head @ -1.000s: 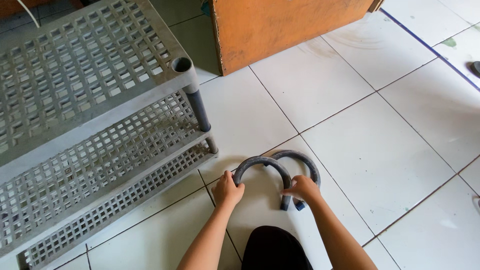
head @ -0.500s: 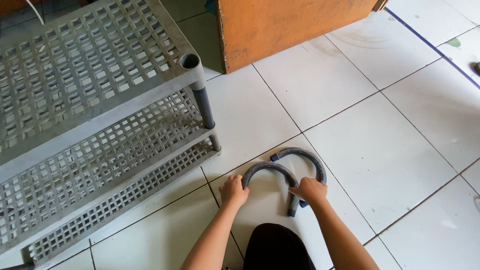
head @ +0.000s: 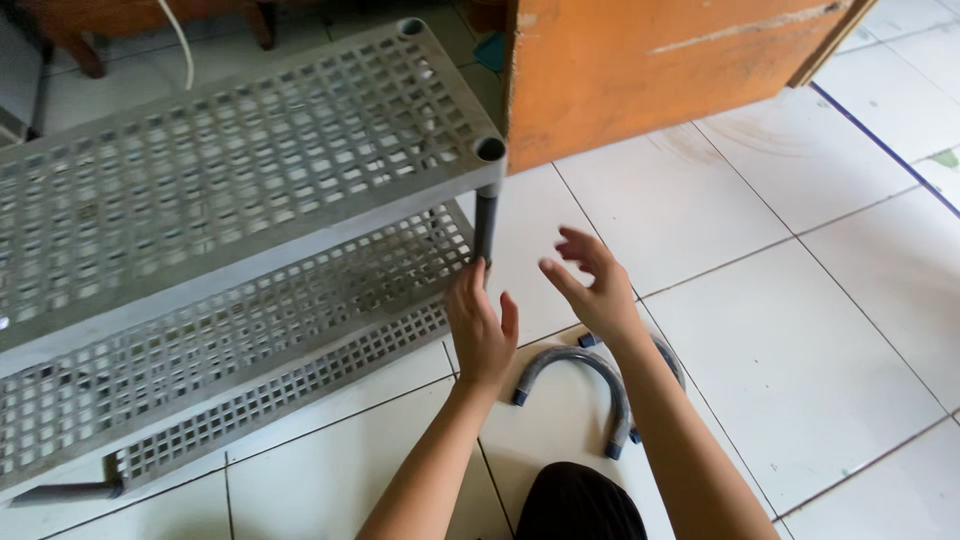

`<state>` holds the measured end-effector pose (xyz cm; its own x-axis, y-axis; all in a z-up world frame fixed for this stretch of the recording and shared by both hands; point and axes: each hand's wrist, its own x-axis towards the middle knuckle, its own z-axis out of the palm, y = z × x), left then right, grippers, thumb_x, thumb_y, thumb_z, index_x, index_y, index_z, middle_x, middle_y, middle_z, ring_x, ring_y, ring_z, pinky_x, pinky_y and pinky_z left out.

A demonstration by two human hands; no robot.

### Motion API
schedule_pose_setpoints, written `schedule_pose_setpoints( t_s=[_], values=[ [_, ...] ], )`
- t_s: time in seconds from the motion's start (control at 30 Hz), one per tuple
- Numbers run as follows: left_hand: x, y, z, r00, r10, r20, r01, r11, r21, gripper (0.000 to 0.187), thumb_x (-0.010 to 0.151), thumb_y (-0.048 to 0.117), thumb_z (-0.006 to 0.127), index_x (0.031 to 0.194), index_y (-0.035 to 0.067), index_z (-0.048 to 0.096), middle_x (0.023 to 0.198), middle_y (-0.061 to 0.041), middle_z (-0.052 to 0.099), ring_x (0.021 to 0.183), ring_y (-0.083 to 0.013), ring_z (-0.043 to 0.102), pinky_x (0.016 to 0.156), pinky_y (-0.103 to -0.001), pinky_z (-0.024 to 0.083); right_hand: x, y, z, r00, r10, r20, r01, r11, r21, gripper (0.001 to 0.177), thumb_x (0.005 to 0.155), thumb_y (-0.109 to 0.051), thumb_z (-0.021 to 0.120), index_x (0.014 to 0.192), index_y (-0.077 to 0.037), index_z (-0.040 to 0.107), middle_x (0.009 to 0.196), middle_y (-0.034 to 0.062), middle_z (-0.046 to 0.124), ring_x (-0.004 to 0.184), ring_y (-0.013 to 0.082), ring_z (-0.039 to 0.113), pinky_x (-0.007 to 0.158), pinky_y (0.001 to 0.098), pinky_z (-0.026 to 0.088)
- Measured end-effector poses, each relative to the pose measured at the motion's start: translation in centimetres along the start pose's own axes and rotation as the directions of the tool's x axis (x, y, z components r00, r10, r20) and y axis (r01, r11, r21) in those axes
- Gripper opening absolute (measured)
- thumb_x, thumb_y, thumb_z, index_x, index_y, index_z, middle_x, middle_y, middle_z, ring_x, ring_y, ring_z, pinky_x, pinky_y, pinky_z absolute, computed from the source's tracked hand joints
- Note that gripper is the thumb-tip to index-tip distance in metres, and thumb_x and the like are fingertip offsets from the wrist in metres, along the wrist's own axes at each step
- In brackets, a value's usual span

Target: The person disassembles a three-tier plastic shelving unit by removing curved handles and vertical support poles, then reassembles it by inserting the poles and placing the shelves back in order.

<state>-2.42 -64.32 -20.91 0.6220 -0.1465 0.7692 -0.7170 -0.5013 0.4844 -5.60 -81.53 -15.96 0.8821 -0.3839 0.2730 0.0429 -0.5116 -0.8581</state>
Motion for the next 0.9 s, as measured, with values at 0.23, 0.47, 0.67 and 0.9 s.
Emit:
schedule_pose_setpoints(
  t_s=[0.23,0.47,0.67,0.9],
  values=[
    [8.7,1.0,-2.0,0.996,-0.083,0.018,0.085,0.962,-0.258,0.054,0.100,0.012,0.062,0.148,-0.001,0.041,0.139,-0.028,0.052,0.129,-0.0463,0.053,0.106,-0.053,0.046,4.9,-9.8,3.6,0.973,-0.213,0.084,0.165,0.906,0.389,0.051,0.104,-0.030,0.063,0.142,0.002,0.054,0.129,0.0132,0.066,0.122,0.0208,0.061,0.105,0.0352,0.049],
    [11.8,1.3,-2.9,0.982,-0.145,0.117,0.174,0.941,-0.289,0.050,0.099,0.009,0.059,0.146,0.002,0.043,0.137,-0.026,0.054,0.121,-0.0469,0.056,0.094,-0.052,0.051,6.1,-12.7,4.5,0.979,-0.052,0.196,-0.090,0.753,0.652,0.050,0.104,-0.044,0.053,0.138,-0.007,0.056,0.131,0.0052,0.064,0.126,0.0169,0.055,0.110,0.0384,0.043],
    [12.0,0.8,-3.7,0.984,-0.109,0.138,0.145,0.946,-0.291,0.045,0.100,0.008,0.057,0.143,0.004,0.044,0.138,-0.025,0.053,0.123,-0.0457,0.057,0.096,-0.050,0.053,6.3,-13.6,4.4,0.969,0.106,0.221,-0.229,0.713,0.663,0.045,0.101,-0.045,0.054,0.135,-0.015,0.057,0.128,0.0023,0.063,0.124,0.0161,0.056,0.104,0.0360,0.043],
    [12.1,0.5,-3.3,0.982,-0.120,0.146,0.157,0.947,-0.280,0.046,0.100,0.012,0.059,0.142,-0.001,0.043,0.134,-0.028,0.054,0.120,-0.0475,0.057,0.097,-0.053,0.050,5.6,-13.1,4.1,0.981,0.066,0.183,-0.165,0.782,0.601,0.047,0.101,-0.047,0.055,0.132,-0.012,0.063,0.127,0.0021,0.065,0.124,0.0140,0.054,0.105,0.0345,0.042]
  ],
)
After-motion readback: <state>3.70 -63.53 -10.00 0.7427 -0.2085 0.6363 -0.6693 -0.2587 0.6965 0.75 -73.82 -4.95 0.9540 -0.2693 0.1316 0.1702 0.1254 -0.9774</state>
